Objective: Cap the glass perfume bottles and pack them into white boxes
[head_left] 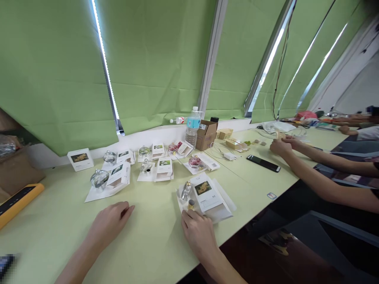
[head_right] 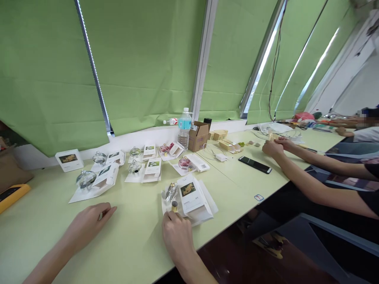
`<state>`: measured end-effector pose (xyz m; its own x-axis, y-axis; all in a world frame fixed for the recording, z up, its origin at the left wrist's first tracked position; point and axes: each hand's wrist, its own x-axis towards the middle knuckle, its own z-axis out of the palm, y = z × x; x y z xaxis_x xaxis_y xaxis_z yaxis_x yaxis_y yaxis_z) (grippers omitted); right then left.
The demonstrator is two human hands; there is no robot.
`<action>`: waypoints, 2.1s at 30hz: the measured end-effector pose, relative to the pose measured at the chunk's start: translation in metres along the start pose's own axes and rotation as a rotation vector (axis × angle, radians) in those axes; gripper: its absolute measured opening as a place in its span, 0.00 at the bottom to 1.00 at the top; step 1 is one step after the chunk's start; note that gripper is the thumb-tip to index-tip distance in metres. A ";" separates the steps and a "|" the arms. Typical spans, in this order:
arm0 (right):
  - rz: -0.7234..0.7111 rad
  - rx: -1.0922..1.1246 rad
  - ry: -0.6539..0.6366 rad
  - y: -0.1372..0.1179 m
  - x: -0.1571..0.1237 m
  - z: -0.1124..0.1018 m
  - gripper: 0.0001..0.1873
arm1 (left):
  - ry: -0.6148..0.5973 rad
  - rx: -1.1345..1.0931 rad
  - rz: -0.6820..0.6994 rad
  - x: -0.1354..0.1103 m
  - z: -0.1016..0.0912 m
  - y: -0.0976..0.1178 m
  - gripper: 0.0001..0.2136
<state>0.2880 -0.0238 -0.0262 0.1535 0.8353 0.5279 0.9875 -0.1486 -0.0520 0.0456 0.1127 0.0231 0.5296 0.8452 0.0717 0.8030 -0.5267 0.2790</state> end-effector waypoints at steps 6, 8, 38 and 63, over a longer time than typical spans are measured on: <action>-0.060 0.022 -0.027 -0.027 0.000 0.000 0.10 | 0.019 0.007 -0.001 -0.001 -0.003 0.002 0.19; -0.083 0.036 -0.040 -0.037 0.000 0.001 0.09 | 0.024 0.008 0.000 -0.001 -0.004 0.003 0.19; -0.198 0.222 0.016 -0.120 -0.003 0.023 0.08 | 0.209 -0.135 0.010 -0.004 0.017 0.037 0.12; -0.066 0.251 -0.110 -0.122 0.038 -0.026 0.03 | 0.297 0.048 -0.139 -0.012 -0.044 -0.017 0.19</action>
<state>0.1723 0.0121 0.0218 0.0784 0.8933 0.4427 0.9712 0.0319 -0.2363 0.0136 0.1158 0.0593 0.3163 0.8951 0.3142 0.8779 -0.4017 0.2607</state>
